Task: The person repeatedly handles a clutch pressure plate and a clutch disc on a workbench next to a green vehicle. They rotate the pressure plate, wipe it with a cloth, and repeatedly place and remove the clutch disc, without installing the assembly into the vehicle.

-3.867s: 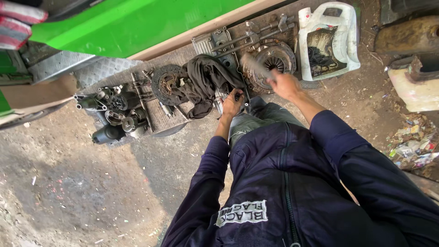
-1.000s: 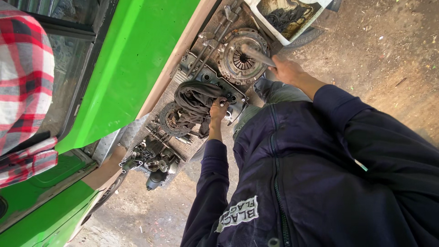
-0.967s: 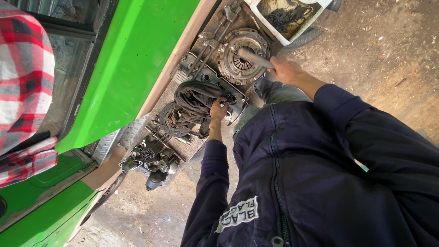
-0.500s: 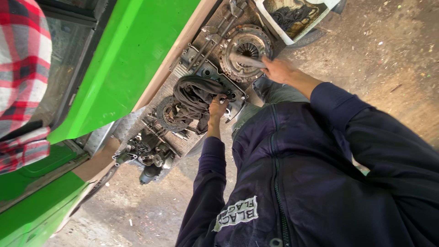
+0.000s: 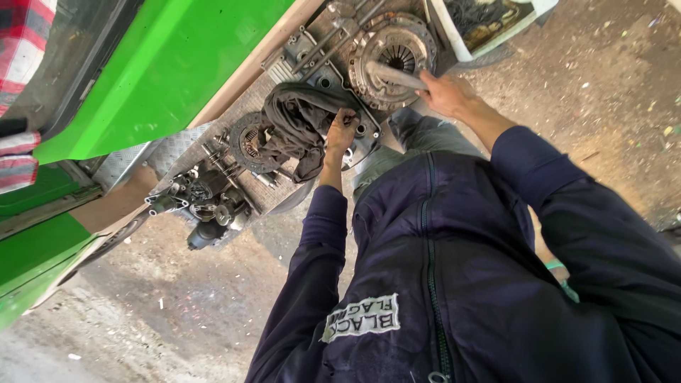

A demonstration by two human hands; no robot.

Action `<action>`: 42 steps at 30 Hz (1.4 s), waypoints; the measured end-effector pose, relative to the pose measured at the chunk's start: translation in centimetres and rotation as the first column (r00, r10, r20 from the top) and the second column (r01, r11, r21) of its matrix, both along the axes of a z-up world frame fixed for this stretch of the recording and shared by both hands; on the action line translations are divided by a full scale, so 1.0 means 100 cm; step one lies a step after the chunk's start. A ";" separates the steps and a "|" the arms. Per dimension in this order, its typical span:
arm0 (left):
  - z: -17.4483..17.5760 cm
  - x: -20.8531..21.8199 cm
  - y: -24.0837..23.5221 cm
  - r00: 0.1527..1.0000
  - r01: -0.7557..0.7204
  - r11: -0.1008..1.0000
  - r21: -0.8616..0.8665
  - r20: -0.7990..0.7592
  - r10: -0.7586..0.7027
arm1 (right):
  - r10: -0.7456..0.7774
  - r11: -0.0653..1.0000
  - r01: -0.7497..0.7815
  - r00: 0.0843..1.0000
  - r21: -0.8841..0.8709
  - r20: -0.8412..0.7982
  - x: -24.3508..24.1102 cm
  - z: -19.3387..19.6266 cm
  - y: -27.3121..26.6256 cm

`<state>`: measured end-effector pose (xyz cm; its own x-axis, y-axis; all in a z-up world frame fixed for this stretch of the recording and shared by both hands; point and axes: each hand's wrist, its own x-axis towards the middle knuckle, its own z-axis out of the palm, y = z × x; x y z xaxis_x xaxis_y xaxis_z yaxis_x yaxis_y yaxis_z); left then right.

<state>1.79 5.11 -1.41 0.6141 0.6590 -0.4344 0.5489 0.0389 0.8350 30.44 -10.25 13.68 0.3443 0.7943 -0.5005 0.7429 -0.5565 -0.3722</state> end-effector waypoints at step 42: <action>0.033 -0.001 0.009 0.878 0.154 0.975 -0.160 -0.430 -0.210 | 0.113 0.988 -0.105 0.991 -0.113 0.067 -0.012 -0.011 0.034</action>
